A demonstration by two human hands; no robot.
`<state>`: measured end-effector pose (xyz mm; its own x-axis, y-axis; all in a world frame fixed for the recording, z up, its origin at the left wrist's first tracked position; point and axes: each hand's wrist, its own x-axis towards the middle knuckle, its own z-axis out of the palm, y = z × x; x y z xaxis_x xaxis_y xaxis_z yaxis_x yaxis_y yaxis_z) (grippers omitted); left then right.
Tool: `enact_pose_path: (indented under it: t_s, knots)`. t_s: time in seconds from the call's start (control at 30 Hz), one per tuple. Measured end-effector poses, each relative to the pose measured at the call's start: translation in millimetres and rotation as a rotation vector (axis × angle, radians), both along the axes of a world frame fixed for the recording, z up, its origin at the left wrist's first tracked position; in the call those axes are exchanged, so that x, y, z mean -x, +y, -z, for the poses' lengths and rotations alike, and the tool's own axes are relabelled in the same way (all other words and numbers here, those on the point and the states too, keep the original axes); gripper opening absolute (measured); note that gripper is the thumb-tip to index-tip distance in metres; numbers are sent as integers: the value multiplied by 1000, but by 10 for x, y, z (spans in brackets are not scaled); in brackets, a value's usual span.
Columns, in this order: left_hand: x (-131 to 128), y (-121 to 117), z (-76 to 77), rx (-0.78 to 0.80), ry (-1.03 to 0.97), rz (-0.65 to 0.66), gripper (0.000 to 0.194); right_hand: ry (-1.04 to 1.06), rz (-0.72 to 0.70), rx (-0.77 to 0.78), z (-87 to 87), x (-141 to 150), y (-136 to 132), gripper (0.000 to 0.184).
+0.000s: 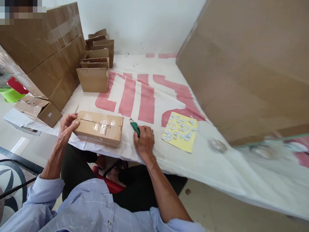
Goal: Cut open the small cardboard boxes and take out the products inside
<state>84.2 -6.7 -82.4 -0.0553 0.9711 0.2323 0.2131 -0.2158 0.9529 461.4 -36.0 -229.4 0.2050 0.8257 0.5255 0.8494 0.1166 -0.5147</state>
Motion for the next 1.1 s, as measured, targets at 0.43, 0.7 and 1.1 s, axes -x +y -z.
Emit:
enact_pose_path:
  t_s: [0.43,0.7,1.1]
  knots:
    - [-140,118,73,28,-19,98,48,761,-345,-41,-620,416,-207,61]
    - [-151,25,167,6,-61,111,36,892,-327,67,-782,388,-205,74]
    - [-108,77,0,72,-80,176,29,920,-352,64,-824,365,-106,73]
